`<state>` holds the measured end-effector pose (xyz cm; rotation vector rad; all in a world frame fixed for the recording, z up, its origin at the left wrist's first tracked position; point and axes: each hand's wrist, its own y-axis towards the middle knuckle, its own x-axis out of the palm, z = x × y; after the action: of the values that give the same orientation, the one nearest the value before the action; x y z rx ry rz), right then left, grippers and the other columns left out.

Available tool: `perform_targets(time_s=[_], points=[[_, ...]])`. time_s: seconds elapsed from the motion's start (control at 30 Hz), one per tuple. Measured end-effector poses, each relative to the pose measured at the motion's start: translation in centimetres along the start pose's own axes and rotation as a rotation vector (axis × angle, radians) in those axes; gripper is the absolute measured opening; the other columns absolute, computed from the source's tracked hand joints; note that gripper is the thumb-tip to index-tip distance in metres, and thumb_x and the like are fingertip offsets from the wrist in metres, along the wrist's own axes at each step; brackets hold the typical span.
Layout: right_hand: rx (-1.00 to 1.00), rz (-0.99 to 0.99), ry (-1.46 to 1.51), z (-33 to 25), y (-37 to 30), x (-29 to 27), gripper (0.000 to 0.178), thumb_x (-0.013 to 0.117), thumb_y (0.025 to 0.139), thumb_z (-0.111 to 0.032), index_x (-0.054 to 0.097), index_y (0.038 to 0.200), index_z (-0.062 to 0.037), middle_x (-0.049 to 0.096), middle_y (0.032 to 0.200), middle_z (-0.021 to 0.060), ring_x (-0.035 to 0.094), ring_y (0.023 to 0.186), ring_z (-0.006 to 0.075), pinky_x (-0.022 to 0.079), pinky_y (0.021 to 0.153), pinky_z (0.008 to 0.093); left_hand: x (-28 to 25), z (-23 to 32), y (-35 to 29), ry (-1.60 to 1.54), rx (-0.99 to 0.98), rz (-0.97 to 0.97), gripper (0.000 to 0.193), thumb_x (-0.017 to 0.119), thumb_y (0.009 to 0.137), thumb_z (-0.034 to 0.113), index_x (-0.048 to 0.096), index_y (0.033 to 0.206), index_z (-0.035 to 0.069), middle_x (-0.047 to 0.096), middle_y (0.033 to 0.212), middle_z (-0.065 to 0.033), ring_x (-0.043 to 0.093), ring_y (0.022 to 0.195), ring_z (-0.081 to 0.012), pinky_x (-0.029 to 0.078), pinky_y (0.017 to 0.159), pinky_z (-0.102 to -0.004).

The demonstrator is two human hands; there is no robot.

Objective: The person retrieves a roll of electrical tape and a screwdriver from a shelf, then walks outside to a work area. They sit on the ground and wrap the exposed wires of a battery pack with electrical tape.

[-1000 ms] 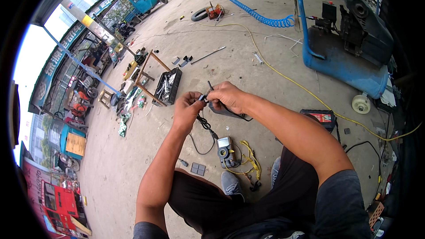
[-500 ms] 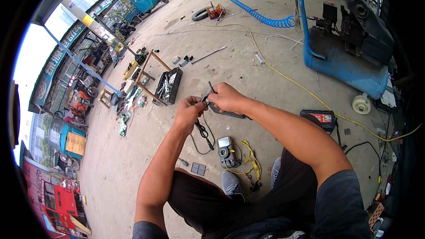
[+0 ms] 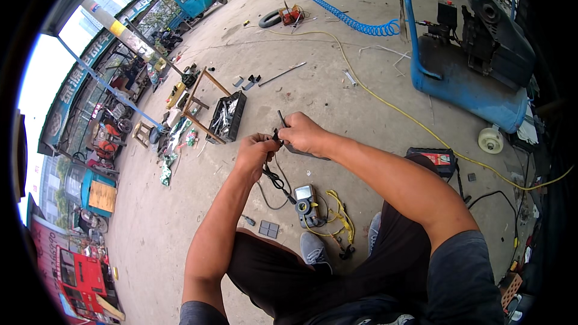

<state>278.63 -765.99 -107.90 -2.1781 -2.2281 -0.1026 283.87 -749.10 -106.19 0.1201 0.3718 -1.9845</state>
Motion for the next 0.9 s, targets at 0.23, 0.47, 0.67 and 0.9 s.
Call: perform_targets(time_s=[0.23, 0.47, 0.67, 0.9], points=[[-0.035, 0.056, 0.021, -0.2, -0.1, 0.7, 0.012, 0.060, 0.079, -0.008, 0.062, 0.076, 0.0030, 0.058, 0.069, 0.0059, 0.053, 0.062, 0.0129, 0.043, 0.055, 0.0315, -0.3, 0.0, 0.3, 0.048, -0.071, -0.019, 0.015, 0.072, 0.071, -0.002, 0.059, 0.078, 0.002, 0.058, 0.066, -0.0031, 0.048, 0.052, -0.0108, 0.035, 0.047, -0.0253], [0.086, 0.036, -0.047, 0.3, 0.8, 0.0, 0.014, 0.061, 0.079, -0.009, 0.059, 0.069, 0.0007, 0.054, 0.062, 0.0057, 0.047, 0.047, 0.0124, 0.035, 0.041, 0.0302, -0.1, -0.1, 0.0, 0.179, 0.081, 0.070, 0.021, 0.078, 0.072, 0.000, 0.058, 0.080, 0.001, 0.057, 0.068, -0.0013, 0.049, 0.057, -0.0089, 0.037, 0.050, -0.0242], [0.074, 0.068, -0.014, 0.5, 0.9, -0.6, 0.011, 0.063, 0.076, -0.007, 0.058, 0.068, -0.0003, 0.054, 0.060, 0.0049, 0.046, 0.047, 0.0109, 0.034, 0.040, 0.0286, 0.2, 0.4, -0.7, 0.187, 0.152, 0.126, 0.018, 0.077, 0.073, 0.001, 0.060, 0.080, -0.001, 0.059, 0.071, -0.0023, 0.051, 0.060, -0.0097, 0.039, 0.054, -0.0241], [0.013, 0.129, 0.090, 0.7, 1.0, -0.1, 0.008, 0.064, 0.074, -0.003, 0.062, 0.081, 0.0021, 0.059, 0.067, 0.0058, 0.051, 0.053, 0.0110, 0.038, 0.043, 0.0275, 0.0, -0.2, -0.1, 0.151, 0.128, 0.124, 0.010, 0.070, 0.070, 0.002, 0.064, 0.076, -0.001, 0.060, 0.069, -0.0037, 0.052, 0.059, -0.0121, 0.040, 0.054, -0.0258]])
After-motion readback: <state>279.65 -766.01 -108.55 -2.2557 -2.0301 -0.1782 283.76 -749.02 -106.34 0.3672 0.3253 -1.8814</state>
